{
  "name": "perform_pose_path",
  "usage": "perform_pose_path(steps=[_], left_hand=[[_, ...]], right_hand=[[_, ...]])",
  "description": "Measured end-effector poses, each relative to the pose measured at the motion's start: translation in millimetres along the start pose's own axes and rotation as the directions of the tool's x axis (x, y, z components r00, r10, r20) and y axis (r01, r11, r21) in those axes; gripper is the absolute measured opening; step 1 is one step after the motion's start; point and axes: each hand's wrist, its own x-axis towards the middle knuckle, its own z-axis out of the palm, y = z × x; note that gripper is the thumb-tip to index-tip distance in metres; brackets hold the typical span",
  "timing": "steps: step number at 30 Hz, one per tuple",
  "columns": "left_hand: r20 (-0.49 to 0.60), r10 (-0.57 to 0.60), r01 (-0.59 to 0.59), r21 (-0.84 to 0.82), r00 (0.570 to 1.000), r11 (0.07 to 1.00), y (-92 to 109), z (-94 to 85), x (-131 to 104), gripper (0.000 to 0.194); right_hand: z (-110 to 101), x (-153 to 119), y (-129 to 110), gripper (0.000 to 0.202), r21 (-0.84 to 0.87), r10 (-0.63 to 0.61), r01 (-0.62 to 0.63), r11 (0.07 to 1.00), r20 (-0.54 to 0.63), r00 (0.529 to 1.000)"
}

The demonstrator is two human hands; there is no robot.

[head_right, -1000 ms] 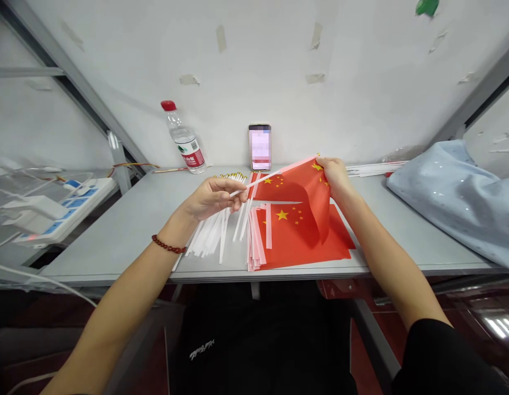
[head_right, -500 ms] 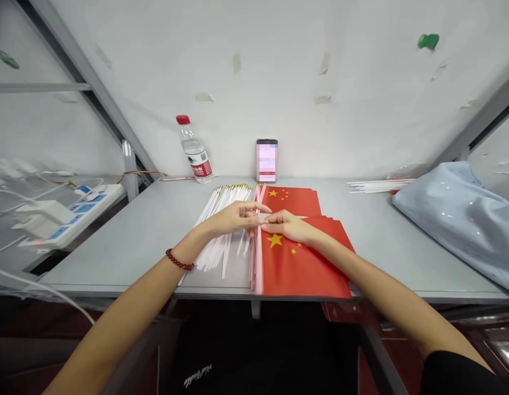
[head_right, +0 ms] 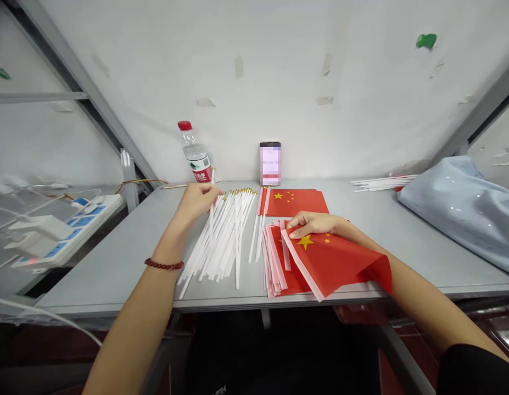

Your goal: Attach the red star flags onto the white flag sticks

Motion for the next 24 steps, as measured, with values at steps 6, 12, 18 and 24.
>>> perform_pose_path(steps=[6,12,18,24], left_hand=[[0.336,-0.03,-0.147,0.489,0.941,0.86,5,7.9,-13,0.023],[0.379,-0.061,-0.16,0.526,0.923,0.835,6,8.3,-17,0.032],[0.314,0.019,-0.194,0.538,0.949,0.82,7,12.9,-16,0.026],[0.406,0.115,-0.283,0.381,0.906,0.88,12,31.0,-19,0.02]], right_hand=[[2,-1,-1,0.021,0.112,0.043,-0.037,0.993,-0.052,0.998],[-3,-26,-18,0.02,0.189,0.092,-0.041,0.981,-0.271,0.958],[-25,-46,-48,0.028,0.176,0.138,-0.058,0.983,-0.484,0.864],[-28,-3,-38,0.021,-0.343,0.037,-0.132,0.93,-0.271,0.962]])
